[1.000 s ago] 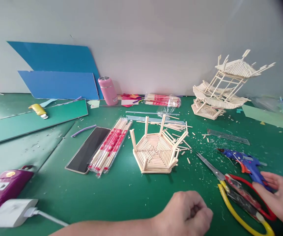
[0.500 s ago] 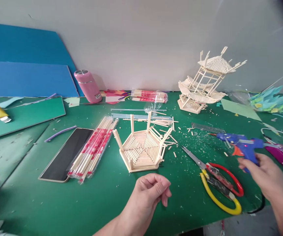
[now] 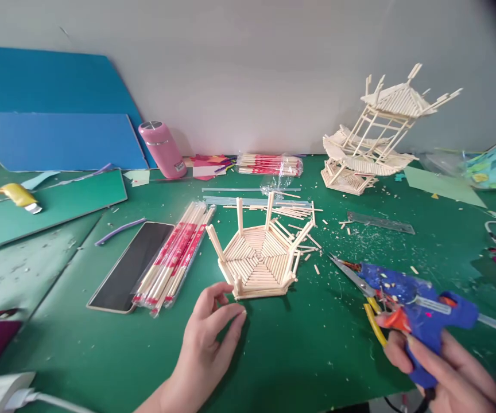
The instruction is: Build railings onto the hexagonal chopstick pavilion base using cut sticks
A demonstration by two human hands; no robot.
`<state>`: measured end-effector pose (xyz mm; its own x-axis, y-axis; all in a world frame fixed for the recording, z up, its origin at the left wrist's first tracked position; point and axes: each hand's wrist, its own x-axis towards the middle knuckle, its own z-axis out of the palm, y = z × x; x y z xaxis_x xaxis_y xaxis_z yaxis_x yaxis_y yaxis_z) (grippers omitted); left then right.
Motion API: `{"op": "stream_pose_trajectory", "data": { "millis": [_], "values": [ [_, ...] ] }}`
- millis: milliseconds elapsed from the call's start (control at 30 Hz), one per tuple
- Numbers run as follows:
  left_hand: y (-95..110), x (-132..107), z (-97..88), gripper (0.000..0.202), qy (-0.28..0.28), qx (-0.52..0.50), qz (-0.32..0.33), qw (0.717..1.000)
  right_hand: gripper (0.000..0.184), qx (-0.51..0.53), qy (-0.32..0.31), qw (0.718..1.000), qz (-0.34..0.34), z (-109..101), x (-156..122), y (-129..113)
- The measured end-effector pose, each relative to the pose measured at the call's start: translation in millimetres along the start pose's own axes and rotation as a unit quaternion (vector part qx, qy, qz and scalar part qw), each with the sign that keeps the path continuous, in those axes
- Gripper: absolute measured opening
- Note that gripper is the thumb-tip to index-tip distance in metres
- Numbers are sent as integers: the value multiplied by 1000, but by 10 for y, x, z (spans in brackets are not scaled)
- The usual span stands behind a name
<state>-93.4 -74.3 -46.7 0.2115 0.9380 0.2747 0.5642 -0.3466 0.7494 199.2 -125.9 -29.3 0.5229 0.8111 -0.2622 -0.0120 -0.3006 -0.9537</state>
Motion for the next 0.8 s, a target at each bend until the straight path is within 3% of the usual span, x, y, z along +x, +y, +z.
{"op": "stream_pose_trajectory", "data": {
  "millis": [67, 167, 300, 400, 633, 800],
  "values": [
    [-65, 59, -8, 14, -29, 19, 5, 999, 30, 55, -44, 996, 61, 123, -65, 11],
    [-129, 135, 7, 16, -70, 22, 15, 997, 45, 152, -11, 981, 122, 433, -132, -10],
    [-147, 185, 19, 17, -82, 2, 23, 996, 47, 248, -61, 958, 128, 882, -169, -38],
    [-139, 205, 18, 18, -84, -27, 34, 996, 42, 275, -86, 951, 110, 1104, -151, -30],
    [-186, 317, 58, 17, -67, -28, 41, 997, 36, 331, -103, 936, 60, 1387, 98, -118],
    [-233, 404, 109, 15, -44, -16, 34, 998, 30, 317, -111, 941, 37, 1428, 318, -173]
  ]
}}
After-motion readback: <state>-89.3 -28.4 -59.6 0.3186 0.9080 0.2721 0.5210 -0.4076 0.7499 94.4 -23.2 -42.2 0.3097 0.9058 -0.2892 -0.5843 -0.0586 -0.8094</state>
